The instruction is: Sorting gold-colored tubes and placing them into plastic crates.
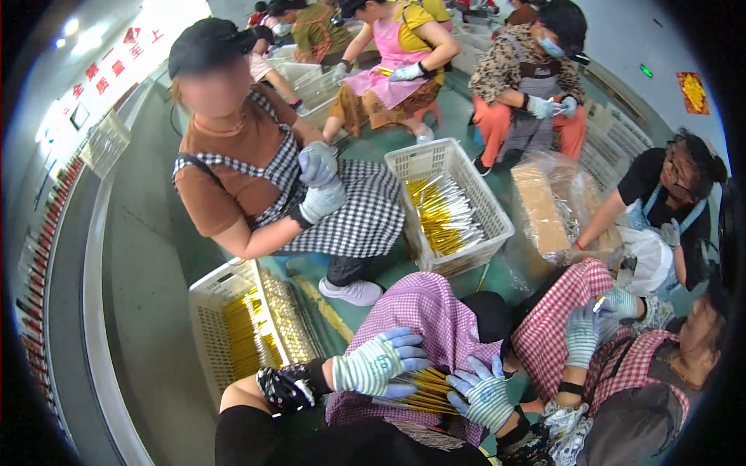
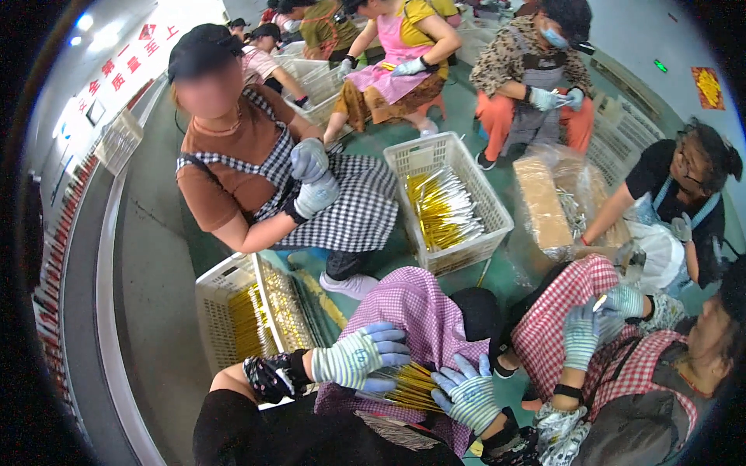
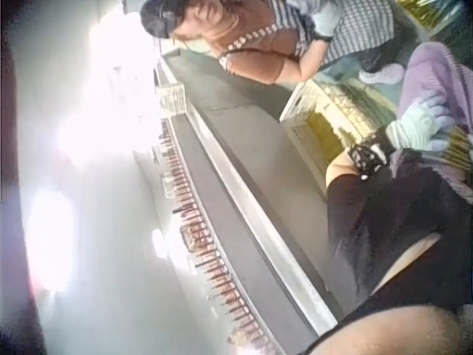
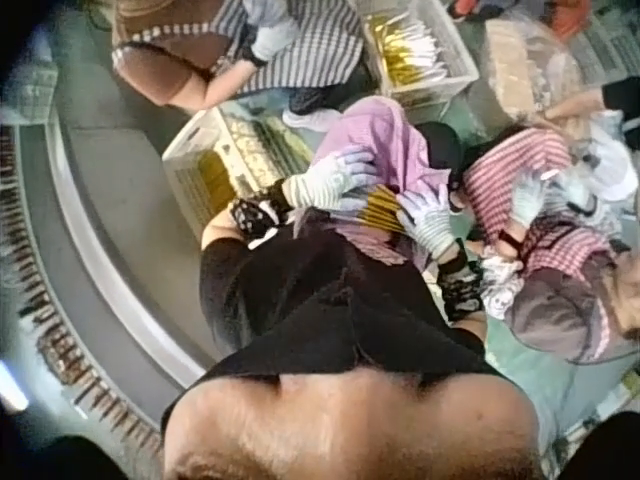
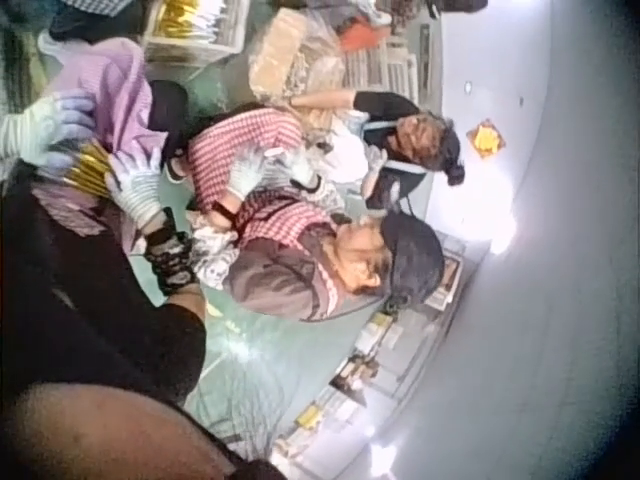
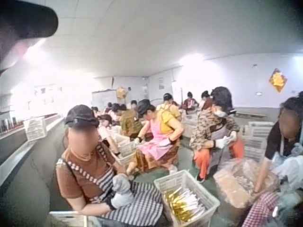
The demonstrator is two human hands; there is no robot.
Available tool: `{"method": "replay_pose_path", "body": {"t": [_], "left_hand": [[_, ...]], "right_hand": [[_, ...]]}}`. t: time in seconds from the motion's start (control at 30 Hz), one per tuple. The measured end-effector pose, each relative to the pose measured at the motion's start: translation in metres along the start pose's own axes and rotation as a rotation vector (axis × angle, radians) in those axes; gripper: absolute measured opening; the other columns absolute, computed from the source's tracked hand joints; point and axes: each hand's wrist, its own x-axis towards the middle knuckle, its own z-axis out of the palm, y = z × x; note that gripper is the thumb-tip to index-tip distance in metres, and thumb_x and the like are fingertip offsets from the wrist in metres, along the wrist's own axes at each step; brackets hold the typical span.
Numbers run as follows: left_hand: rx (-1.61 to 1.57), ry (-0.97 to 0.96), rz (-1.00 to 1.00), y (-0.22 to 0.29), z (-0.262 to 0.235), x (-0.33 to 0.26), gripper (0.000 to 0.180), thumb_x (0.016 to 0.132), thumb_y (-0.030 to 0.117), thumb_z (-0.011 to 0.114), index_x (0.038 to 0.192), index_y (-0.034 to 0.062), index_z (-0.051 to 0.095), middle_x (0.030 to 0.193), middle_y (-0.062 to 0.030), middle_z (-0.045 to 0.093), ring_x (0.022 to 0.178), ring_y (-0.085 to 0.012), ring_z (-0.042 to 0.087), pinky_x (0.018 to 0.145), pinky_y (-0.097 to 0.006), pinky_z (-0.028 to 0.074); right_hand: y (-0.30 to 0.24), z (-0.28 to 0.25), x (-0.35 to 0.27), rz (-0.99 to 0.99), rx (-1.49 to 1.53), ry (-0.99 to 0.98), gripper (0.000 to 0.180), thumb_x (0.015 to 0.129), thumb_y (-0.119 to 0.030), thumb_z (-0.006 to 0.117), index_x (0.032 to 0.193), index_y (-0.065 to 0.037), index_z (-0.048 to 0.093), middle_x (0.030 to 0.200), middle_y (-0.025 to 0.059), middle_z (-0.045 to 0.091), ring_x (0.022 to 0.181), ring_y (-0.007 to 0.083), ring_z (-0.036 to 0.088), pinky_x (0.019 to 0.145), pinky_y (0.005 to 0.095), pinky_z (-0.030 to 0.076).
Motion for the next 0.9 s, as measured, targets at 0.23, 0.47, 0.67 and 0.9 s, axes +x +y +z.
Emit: {"method": "replay_pose_path", "body": {"t": [0.23, 0.47, 0.67, 0.9], "left_hand": [[-0.078, -0.264, -0.042, -0.007, 0.032, 0.004, 0.066, 0.086, 0.044, 0.062, 0.137, 0.0042, 0.047, 0.133, -0.0189, 0.053, 0.125, -0.0365, 0.051, 0.108, -0.049, 0.037], [-0.238, -0.561, -0.056, -0.025, 0.009, 0.032, 0.084, 0.076, 0.047, 0.073, 0.140, 0.0026, 0.043, 0.131, -0.0225, 0.053, 0.118, -0.0397, 0.055, 0.100, -0.049, 0.044], [-0.270, -0.546, -0.101, -0.032, 0.012, 0.038, 0.084, 0.075, 0.054, 0.074, 0.140, 0.0078, 0.045, 0.136, -0.0197, 0.050, 0.119, -0.0383, 0.055, 0.098, -0.049, 0.045], [-0.366, -0.618, -0.163, -0.041, 0.011, 0.057, 0.065, 0.083, 0.032, 0.067, 0.138, 0.0063, 0.045, 0.131, -0.0209, 0.052, 0.115, -0.0383, 0.057, 0.096, -0.046, 0.048]], "right_hand": [[0.024, -0.041, 0.033, -0.041, 0.343, -0.014, 0.034, 0.090, -0.035, 0.059, 0.110, -0.011, 0.071, 0.111, 0.0120, 0.069, 0.116, 0.0329, 0.057, 0.104, 0.0553, 0.036], [0.141, -0.079, 0.127, 0.208, 0.134, 0.481, 0.029, 0.094, -0.025, 0.059, 0.116, -0.007, 0.066, 0.106, 0.0166, 0.068, 0.098, 0.0364, 0.063, 0.086, 0.0461, 0.050], [0.266, -0.017, 0.209, 0.451, 0.066, -0.145, 0.044, 0.095, -0.041, 0.046, 0.109, -0.005, 0.068, 0.109, 0.0208, 0.068, 0.097, 0.0395, 0.066, 0.086, 0.0504, 0.051], [0.338, 0.152, 0.198, 0.618, 0.279, -0.469, 0.040, 0.094, -0.034, 0.048, 0.118, -0.006, 0.064, 0.122, 0.0212, 0.063, 0.111, 0.0408, 0.060, 0.095, 0.0483, 0.048]]}}
